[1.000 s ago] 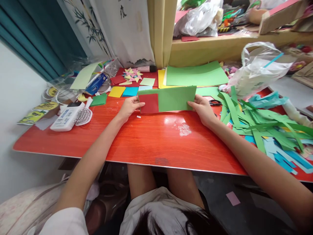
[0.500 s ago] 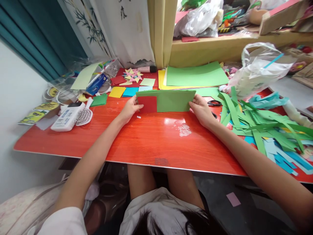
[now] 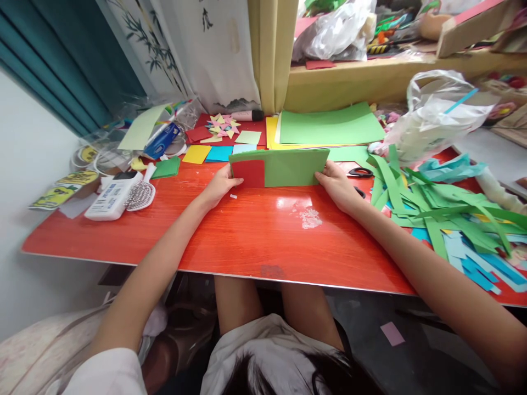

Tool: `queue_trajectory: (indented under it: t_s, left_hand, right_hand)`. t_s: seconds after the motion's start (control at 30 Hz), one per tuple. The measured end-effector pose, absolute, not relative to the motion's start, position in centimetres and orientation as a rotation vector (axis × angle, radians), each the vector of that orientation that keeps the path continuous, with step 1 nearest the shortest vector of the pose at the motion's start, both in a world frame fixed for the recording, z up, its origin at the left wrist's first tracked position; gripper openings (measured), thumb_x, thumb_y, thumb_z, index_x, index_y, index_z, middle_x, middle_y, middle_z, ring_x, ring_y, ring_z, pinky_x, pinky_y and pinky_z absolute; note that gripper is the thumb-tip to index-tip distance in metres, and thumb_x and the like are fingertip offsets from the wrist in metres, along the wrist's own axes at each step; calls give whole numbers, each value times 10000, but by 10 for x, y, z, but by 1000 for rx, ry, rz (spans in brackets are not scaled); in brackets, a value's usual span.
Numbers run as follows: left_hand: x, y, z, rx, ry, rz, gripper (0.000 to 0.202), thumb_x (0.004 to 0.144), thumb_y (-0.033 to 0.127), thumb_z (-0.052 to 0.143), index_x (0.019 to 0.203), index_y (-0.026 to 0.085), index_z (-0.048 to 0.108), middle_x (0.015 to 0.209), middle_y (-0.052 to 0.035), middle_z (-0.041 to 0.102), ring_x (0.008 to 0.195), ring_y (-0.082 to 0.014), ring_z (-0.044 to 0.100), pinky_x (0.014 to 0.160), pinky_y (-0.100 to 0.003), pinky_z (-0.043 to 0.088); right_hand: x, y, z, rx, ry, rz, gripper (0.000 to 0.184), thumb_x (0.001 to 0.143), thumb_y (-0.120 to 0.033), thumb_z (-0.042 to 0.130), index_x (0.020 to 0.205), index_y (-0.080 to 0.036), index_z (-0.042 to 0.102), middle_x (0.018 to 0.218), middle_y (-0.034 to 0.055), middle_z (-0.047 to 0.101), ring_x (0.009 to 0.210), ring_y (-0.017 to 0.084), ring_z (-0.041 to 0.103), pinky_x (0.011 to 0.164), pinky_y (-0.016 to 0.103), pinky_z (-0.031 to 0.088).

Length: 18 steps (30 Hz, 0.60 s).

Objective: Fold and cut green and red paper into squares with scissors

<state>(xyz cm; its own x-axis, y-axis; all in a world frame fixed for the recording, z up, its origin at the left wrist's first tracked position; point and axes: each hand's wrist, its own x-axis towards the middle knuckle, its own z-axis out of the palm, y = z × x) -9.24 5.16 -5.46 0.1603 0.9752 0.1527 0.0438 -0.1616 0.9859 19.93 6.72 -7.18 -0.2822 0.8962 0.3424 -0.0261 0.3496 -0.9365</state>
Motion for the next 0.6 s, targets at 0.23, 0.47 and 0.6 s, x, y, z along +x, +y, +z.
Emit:
queue_trajectory:
  t_s: [0.23,0.47,0.6]
  left_hand:
    - [-93,44,-45,1368,1184,1048,327,651,147,659,964,158,563,908,-28,664,678,-113,600,581,-229,490]
    - [-103,48,-50,1356,1118,958,352,665,210,689,997,189,573,846,-29,628,596,-113,577,421,-196,409]
    - [-103,48,-50,1340,1116,941,347,660,217,697,983,184,574,802,-26,625,544,-97,559,427,-203,402]
  right_hand:
    - [199,64,-68,-918,-1515,1097,258,770,-156,514,1001,-246,582,1115,29,636,1056,238,593,927,448,510]
    - [198,63,-67,-989,-1510,1132,270,778,-205,523,1038,-260,570,1042,40,632,739,219,650,622,420,588]
    - [200,66,-69,-1001,-1541,1133,281,796,-209,517,1065,-274,564,1009,34,638,668,202,638,625,431,574]
